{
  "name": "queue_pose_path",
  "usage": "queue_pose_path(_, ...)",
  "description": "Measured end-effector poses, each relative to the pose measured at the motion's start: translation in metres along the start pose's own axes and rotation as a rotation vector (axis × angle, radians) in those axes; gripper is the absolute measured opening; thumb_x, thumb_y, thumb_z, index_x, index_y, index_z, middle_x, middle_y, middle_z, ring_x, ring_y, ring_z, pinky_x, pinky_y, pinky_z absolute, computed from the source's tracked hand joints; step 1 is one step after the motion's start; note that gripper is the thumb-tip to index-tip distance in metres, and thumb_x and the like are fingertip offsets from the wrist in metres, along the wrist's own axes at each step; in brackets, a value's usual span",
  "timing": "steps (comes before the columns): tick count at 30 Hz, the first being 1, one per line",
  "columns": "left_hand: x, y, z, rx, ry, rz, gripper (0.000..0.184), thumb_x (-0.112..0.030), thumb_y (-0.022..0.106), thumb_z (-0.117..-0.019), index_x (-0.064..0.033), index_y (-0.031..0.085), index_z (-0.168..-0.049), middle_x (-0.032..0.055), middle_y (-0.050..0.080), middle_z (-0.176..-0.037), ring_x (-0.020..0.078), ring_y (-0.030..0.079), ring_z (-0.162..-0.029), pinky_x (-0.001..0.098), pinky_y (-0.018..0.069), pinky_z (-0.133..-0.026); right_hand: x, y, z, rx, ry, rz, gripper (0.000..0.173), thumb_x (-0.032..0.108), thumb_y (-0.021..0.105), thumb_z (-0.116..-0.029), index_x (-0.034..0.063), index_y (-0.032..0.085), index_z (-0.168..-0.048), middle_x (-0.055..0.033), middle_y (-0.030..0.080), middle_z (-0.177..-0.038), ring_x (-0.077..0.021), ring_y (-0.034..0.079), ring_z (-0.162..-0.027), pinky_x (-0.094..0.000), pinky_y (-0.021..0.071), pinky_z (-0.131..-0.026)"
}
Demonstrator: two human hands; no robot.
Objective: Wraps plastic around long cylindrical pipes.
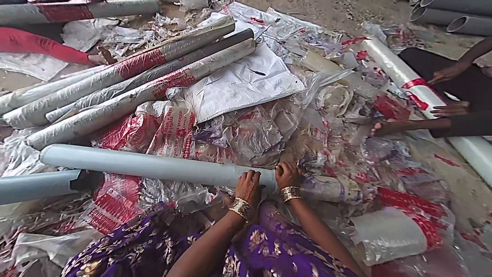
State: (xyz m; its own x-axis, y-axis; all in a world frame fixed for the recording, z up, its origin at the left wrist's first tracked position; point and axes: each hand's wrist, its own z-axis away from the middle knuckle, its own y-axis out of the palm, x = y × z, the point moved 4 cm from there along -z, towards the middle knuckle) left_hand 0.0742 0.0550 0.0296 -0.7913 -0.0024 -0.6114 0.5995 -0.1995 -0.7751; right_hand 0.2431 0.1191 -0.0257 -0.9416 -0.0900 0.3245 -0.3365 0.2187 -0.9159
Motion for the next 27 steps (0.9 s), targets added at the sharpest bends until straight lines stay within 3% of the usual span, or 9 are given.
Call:
queue_pose_path(2, 0.002, 0.012, -0.013, 0.252, -0.139, -0.117, 0.043, -0.021, 0.057, -0.1048, -0.0014, 0.057, -0.142, 0.0212, 0.056, -0.145, 0.0393, 0.053, -0.134, 0.0508, 0.0431, -0.111, 0.001, -0.001, -0.001, 0.004, 0.003, 0.004, 0.024, 0.015, 0.061, -0.0942, -0.0004, 0.076, -0.102, -0.0205, 0.076, -0.109, -0.0419, 0.071, -0.104, -0.0627, 0.0474, -0.095)
queue_pose_path(5, 0.0, 0.021, -0.013, 0.284, -0.116, -0.204, 0.038, -0.005, 0.044, -0.1053, -0.0001, 0.06, -0.14, 0.0218, 0.058, -0.142, 0.0387, 0.057, -0.13, 0.0495, 0.0452, -0.108, -0.001, 0.0, 0.0, 0.001, -0.004, 0.015, 0.025, 0.016, 0.059, -0.0943, -0.0005, 0.076, -0.103, -0.0204, 0.076, -0.109, -0.0417, 0.071, -0.105, -0.0624, 0.0476, -0.095)
queue_pose_path(10, 0.0, 0.015, -0.021, 0.335, -0.149, -0.137, 0.035, 0.002, 0.046, -0.1, 0.0033, 0.065, -0.129, 0.021, 0.059, -0.14, 0.0352, 0.057, -0.132, 0.0478, 0.0445, -0.109, -0.001, 0.001, 0.0, -0.022, -0.018, 0.007, 0.025, 0.016, 0.06, -0.0936, -0.001, 0.076, -0.101, -0.0206, 0.076, -0.108, -0.0419, 0.071, -0.104, -0.063, 0.0477, -0.094)
queue_pose_path(13, 0.011, 0.019, -0.02, 0.25, -0.167, 0.005, 0.03, -0.002, 0.049, -0.1008, 0.0013, 0.069, -0.123, 0.0193, 0.064, -0.134, 0.0339, 0.06, -0.129, 0.0484, 0.0458, -0.109, -0.001, 0.0, 0.0, -0.019, -0.013, 0.007, 0.024, 0.015, 0.06, -0.0935, -0.001, 0.076, -0.101, -0.021, 0.076, -0.107, -0.0427, 0.071, -0.104, -0.0632, 0.0474, -0.093)
queue_pose_path(17, 0.02, 0.027, -0.014, 0.202, -0.086, 0.096, 0.029, -0.004, 0.05, -0.1022, -0.0008, 0.073, -0.12, 0.0192, 0.068, -0.128, 0.0341, 0.061, -0.126, 0.0494, 0.0446, -0.11, -0.001, -0.001, 0.0, 0.005, 0.0, -0.001, 0.024, 0.015, 0.06, -0.0939, -0.001, 0.076, -0.102, -0.0212, 0.076, -0.108, -0.0419, 0.071, -0.106, -0.0637, 0.0471, -0.094)
queue_pose_path(23, 0.033, 0.037, 0.004, 0.402, 0.222, 0.01, 0.028, 0.004, 0.053, -0.0968, 0.0005, 0.074, -0.114, 0.0224, 0.066, -0.125, 0.0401, 0.06, -0.122, 0.0578, 0.0425, -0.105, -0.001, 0.001, 0.001, -0.005, -0.007, 0.005, 0.023, 0.015, 0.061, -0.0934, -0.0002, 0.077, -0.102, -0.0207, 0.076, -0.108, -0.042, 0.071, -0.105, -0.0637, 0.0473, -0.094)
queue_pose_path(25, 0.042, 0.038, 0.015, 0.438, 0.279, -0.009, 0.025, 0.0, 0.055, -0.0984, 0.0003, 0.074, -0.115, 0.0217, 0.066, -0.127, 0.0396, 0.06, -0.123, 0.056, 0.0428, -0.107, -0.002, 0.002, 0.001, -0.028, -0.02, 0.004, 0.023, 0.015, 0.061, -0.0925, -0.0005, 0.077, -0.1, -0.0208, 0.076, -0.106, -0.0421, 0.072, -0.103, -0.0637, 0.0482, -0.092)
queue_pose_path(27, 0.046, 0.031, 0.022, 0.37, 0.314, -0.006, 0.025, -0.007, 0.055, -0.1014, -0.0021, 0.074, -0.116, 0.0183, 0.067, -0.127, 0.037, 0.061, -0.122, 0.0539, 0.0442, -0.108, -0.002, 0.001, 0.0, -0.037, -0.022, 0.004, 0.023, 0.015, 0.061, -0.0925, -0.0006, 0.077, -0.099, -0.021, 0.076, -0.106, -0.0421, 0.072, -0.102, -0.064, 0.0484, -0.091)
